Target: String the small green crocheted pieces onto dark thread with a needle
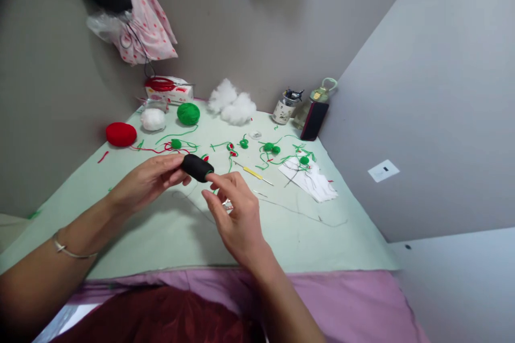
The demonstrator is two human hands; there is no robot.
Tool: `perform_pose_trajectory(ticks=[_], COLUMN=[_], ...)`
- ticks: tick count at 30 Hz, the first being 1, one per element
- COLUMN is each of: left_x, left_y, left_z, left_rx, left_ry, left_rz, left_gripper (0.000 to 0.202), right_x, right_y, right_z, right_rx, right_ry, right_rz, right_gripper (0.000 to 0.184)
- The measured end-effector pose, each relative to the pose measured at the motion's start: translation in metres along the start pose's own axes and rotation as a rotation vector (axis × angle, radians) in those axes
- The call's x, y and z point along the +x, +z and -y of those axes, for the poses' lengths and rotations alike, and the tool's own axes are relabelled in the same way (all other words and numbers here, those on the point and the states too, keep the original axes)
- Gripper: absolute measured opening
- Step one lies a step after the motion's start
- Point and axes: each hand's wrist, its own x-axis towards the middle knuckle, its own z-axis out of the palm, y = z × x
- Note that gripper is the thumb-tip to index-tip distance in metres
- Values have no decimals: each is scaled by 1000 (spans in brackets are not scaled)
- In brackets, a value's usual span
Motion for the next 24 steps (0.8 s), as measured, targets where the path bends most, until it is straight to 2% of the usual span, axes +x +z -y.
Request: perform_pose_trajectory(ticks=[5, 7, 9, 12, 14, 17, 18, 19, 21, 24], left_x=[-1, -1, 0, -1, -2, -4, -5, -6, -8, -16], left_y=[12, 12, 10, 6, 6, 12, 14, 15, 13, -3], left_z=[9, 11, 11, 9, 8, 7, 7, 6, 4, -1], left_rx=[-53, -43, -33, -10, 45, 187, 231, 267, 318, 388], left_ry=[-21, -50, -64, -41, -53, -131, -145, -147, -121, -56], left_rz=[-36, -52, -114, -237, -178, 103, 163, 182, 130, 27], left_gripper=[43, 34, 25, 30, 31, 28, 25, 23, 23, 24], right_x=[0, 1, 2, 2, 1, 0, -1, -1, -2, -5], right_y=[6, 5, 1, -2, -3, -1, -1, -1, -5, -17], right_z=[-5, -5, -6, -7, -8, -10, -11, -12, -16, -25], right_rx=[256, 350, 385, 413, 439, 468, 474, 479, 485, 489], right_ry=[278, 367, 396, 402, 406, 429, 440, 451, 466, 484], right_rz=[95, 110, 66, 14, 12, -15, -34, -54, -88, -138], right_gripper=[24, 27, 30, 30, 29, 27, 26, 25, 25, 23])
